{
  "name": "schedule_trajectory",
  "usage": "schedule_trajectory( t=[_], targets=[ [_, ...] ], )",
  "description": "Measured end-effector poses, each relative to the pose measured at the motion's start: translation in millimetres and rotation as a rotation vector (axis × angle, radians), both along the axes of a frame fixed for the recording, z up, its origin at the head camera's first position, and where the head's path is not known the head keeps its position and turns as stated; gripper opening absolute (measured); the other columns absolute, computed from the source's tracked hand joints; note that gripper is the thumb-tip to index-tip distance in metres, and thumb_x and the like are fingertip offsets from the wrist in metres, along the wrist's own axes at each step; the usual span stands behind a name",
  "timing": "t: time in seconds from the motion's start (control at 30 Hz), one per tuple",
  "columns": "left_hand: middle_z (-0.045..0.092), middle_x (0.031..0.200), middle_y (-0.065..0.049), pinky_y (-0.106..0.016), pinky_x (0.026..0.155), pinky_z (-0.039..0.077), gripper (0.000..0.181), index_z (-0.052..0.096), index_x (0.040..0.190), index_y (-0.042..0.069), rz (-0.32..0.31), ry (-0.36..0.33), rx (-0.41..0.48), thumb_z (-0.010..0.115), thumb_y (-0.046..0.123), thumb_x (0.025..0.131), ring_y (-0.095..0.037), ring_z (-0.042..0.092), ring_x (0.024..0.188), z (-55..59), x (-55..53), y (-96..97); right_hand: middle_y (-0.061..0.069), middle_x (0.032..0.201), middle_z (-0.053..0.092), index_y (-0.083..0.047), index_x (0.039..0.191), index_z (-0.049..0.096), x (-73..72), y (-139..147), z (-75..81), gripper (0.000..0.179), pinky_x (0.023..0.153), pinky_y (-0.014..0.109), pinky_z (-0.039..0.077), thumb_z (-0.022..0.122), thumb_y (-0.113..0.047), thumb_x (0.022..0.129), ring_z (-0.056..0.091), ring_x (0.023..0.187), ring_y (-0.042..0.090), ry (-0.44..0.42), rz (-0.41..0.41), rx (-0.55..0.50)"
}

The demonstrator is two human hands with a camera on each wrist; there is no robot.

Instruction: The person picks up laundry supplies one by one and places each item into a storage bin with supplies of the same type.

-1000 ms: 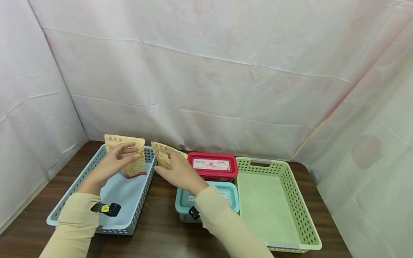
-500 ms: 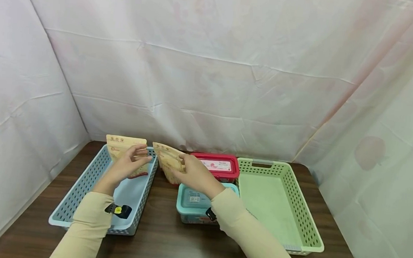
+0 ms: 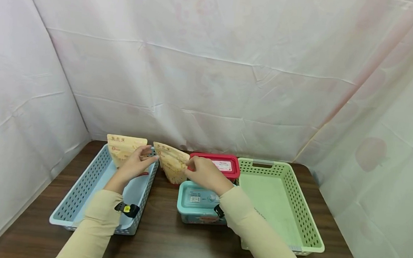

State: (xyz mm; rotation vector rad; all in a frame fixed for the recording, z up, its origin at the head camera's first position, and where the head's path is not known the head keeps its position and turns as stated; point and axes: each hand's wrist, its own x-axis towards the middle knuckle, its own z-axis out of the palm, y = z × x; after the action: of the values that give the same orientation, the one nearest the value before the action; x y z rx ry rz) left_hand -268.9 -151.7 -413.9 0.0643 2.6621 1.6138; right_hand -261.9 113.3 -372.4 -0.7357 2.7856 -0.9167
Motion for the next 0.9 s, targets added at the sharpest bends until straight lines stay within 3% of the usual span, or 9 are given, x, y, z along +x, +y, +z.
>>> schedule_trajectory(
  t=[0.2,0.43,0.73,0.9],
  targets=[
    [0.034,0.156,-0.023,-0.055,0.101,0.046,0.08,0.022,0.158,0.003,-0.01,0.018,-0.003,0.062,0.039,0.099,-0.039,0.044,0.136,-1.4,-3.1,4.7,0.001,0.098,0.07,-0.007,0.108,0.07,-9.4,3,-3.1,0.024,0.083,0.036,0.056,0.071,-0.027,0.094,0.065,0.091,0.016,0.016,-0.024,0.051],
    [0.03,0.158,-0.022,-0.058,0.105,0.042,0.085,0.017,0.159,0.003,-0.016,-0.012,-0.027,0.061,0.043,0.099,-0.039,0.042,0.137,-1.1,-3.9,8.7,0.005,0.099,0.071,-0.003,0.112,0.069,-17.1,0,-3.5,0.031,0.077,0.034,0.056,0.071,-0.028,0.094,0.062,0.082,0.016,0.01,-0.025,0.119],
    [0.029,0.158,-0.023,-0.057,0.104,0.042,0.087,0.013,0.158,-0.002,-0.025,-0.019,-0.071,0.06,0.043,0.099,-0.039,0.044,0.136,-0.1,-6.1,13.7,0.001,0.091,0.069,-0.005,0.106,0.072,-31.4,-5,-6.5,0.024,0.076,0.032,0.055,0.069,-0.026,0.095,0.06,0.079,0.016,-0.017,-0.017,0.143],
    [0.029,0.158,-0.025,-0.055,0.102,0.045,0.086,0.015,0.158,-0.003,-0.032,0.001,-0.063,0.061,0.04,0.1,-0.04,0.046,0.134,-1.6,-7.6,15.1,-0.002,0.081,0.066,-0.008,0.096,0.072,-34.7,-8,-8.8,0.016,0.069,0.03,0.053,0.069,-0.024,0.096,0.059,0.072,0.015,-0.021,-0.004,0.147]
  ],
)
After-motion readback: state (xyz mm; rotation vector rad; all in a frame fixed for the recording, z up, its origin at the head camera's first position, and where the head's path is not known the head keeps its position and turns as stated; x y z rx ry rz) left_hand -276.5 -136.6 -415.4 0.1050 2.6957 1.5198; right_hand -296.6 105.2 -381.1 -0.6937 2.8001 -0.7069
